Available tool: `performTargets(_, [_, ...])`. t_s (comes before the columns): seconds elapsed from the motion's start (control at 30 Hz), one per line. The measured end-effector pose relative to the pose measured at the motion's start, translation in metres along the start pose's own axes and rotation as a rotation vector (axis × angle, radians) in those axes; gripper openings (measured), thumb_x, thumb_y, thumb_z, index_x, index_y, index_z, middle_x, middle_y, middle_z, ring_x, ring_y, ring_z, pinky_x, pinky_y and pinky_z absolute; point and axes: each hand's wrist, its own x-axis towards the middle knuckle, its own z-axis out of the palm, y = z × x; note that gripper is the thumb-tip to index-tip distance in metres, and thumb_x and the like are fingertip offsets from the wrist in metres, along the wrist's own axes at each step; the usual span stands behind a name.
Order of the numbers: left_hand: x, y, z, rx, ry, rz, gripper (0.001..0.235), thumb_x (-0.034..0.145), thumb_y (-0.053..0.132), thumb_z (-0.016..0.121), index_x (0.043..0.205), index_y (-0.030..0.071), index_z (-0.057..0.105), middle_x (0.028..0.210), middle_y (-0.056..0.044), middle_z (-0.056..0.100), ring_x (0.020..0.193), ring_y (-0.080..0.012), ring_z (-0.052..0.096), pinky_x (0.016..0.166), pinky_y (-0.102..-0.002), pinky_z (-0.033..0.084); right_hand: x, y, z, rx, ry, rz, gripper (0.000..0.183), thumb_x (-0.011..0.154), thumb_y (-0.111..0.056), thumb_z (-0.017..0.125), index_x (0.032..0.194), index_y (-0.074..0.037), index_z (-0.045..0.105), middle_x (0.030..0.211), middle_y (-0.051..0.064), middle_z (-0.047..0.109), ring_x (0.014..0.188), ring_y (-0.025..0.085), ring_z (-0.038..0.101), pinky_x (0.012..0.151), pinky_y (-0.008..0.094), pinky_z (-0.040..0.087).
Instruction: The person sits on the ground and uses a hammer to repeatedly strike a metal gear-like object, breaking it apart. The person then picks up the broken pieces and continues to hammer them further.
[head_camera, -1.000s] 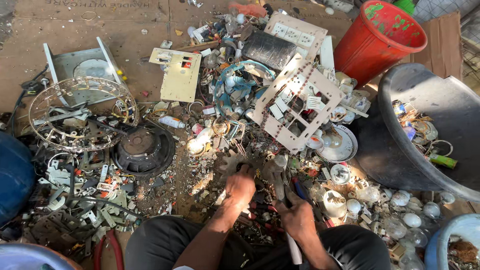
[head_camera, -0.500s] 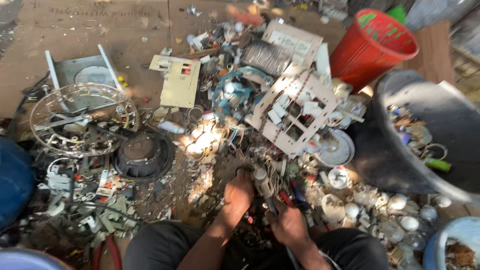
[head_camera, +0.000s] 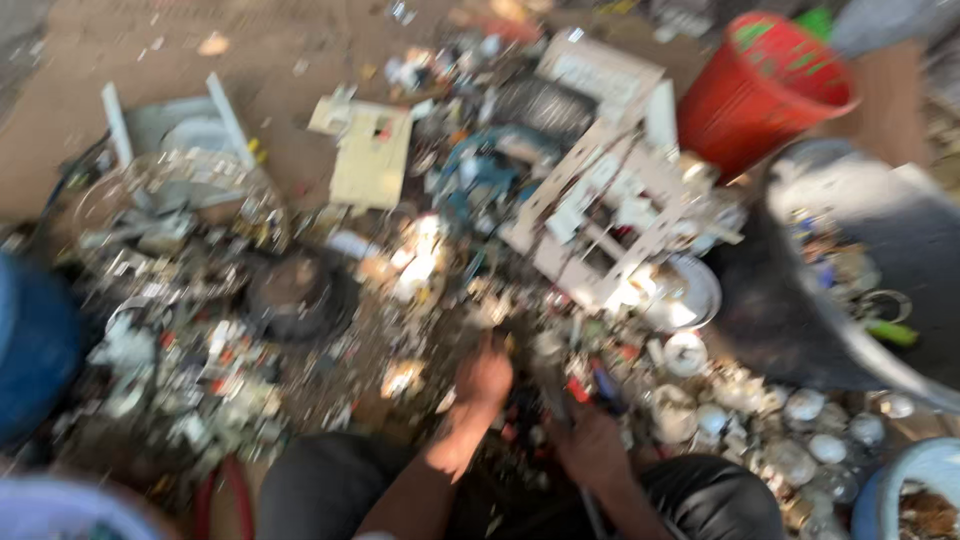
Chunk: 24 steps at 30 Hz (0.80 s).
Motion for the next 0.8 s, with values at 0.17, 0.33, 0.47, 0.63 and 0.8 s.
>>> performTargets(0.17, [0.006,-0.001,-0.045,-0.38,0.104,-0.024,0.021,0.091,0.009,0.057,0.108,0.001,0.065,0.11,-0.021,0.065,0.099,-0.0409,0.066,0.084,-0.049,0.054,-0.009,0.002,-0.017,0.569,-0.37,0.59,0.034,0.095,-0.029,0.065,0.11,0.001,0.07,0.067,0.014,0.067,0.047,0.021,0.061,0.05,0.041,0.05])
performTargets(0.33, [0.0,0.017,-0.1,-0.57,0.169,0.201,0.011,0.102,0.01,0.054,0.107,0.003,0.062,0.107,-0.021,0.066,0.104,-0.0415,0.062,0.093,-0.051,0.05,-0.049,0.011,0.025,0.982,-0.535,0.744,0.036,0.09,-0.023,0.071,0.115,0.003,0.072,0.073,0.01,0.07,0.058,0.025,0.062,0.06,0.042,0.048])
performTargets(0.47, [-0.015,0.036,-0.136,-0.55,0.043,0.211,0.016,0.097,0.007,0.056,0.11,0.001,0.061,0.108,-0.024,0.064,0.102,-0.0453,0.058,0.086,-0.053,0.047,-0.048,0.006,0.025,0.409,-0.621,0.255,0.042,0.09,-0.031,0.074,0.118,0.0,0.074,0.094,0.017,0.076,0.089,0.033,0.072,0.085,0.044,0.055])
performTargets(0.63, [-0.043,0.046,-0.157,-0.561,-0.054,0.196,0.017,0.1,0.008,0.051,0.112,0.003,0.063,0.104,-0.019,0.066,0.098,-0.0387,0.061,0.086,-0.05,0.049,-0.013,-0.025,0.002,0.325,0.383,-0.201,0.047,0.089,-0.016,0.066,0.133,0.0,0.06,0.127,0.026,0.064,0.113,0.045,0.063,0.092,0.048,0.054])
performTargets(0.8, [-0.048,0.034,-0.125,-0.7,-0.167,-0.077,0.018,0.101,0.013,0.053,0.108,0.001,0.065,0.09,-0.015,0.069,0.078,-0.0264,0.069,0.072,-0.046,0.055,0.029,0.006,0.03,0.317,0.133,-0.443,0.031,0.083,-0.002,0.061,0.113,-0.002,0.068,0.115,0.025,0.069,0.108,0.045,0.065,0.092,0.046,0.056])
